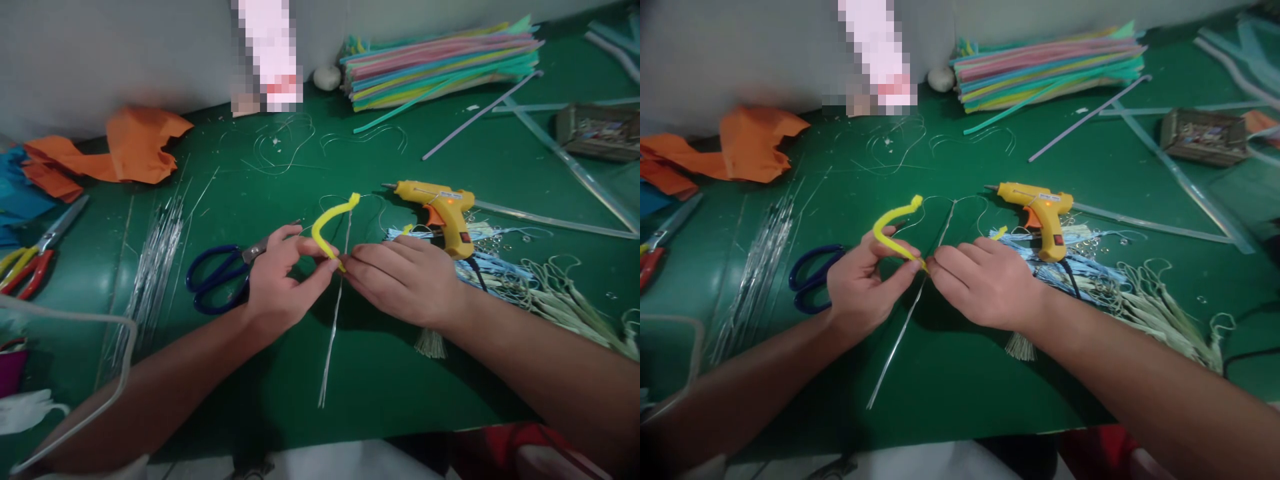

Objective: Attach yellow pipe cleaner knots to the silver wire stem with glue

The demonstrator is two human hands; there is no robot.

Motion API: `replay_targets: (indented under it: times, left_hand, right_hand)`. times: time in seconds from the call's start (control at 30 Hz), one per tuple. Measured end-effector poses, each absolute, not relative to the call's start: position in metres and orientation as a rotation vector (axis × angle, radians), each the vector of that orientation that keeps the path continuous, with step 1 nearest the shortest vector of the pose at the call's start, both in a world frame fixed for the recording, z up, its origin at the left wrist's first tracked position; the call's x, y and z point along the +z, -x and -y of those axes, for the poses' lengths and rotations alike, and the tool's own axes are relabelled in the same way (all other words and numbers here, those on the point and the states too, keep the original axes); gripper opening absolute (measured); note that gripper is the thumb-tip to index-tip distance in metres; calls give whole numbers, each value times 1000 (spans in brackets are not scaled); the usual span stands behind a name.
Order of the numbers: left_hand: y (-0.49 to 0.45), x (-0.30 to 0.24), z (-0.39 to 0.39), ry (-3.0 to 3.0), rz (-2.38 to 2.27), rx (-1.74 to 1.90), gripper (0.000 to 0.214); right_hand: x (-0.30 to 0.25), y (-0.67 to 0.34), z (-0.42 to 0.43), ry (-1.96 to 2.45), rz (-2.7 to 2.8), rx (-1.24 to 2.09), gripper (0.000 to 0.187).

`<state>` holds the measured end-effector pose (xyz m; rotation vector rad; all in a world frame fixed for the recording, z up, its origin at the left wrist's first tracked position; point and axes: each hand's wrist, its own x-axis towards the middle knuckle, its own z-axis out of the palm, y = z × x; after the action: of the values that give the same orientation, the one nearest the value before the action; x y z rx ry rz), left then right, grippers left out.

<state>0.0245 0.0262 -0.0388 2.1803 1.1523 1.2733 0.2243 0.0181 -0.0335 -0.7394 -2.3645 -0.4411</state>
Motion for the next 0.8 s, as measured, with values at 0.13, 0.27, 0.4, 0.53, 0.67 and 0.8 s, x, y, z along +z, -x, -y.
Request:
replay_targets:
  times: [0.13, 0.27, 0.4, 0.53, 0.67, 0.8]
  left_hand:
    - [-25, -38, -25, -2176, -1148, 1285, 9]
    - [-25, -38, -24, -2167, -1153, 1281, 9]
    - [-24, -38, -24, -2176, -1189, 1247, 5]
    - [-23, -39, -24, -2180, -1198, 1242, 4]
    - [-24, -39, -24, -2182, -1193, 1259, 5]
    - [-25, -39, -25, -2182, -1157, 1277, 9]
  right_hand:
    - [-33, -225, -19, 701, 2361, -463, 7]
    - [-33, -225, -20, 670, 2364, -488, 6]
    - [-33, -225, -19, 670, 2376, -499, 6]
    - [-33, -226, -20, 698, 2373, -486, 5]
    - [-33, -226, -21, 735, 2370, -488, 4]
    - [-32, -225, -20, 791, 2381, -501, 6]
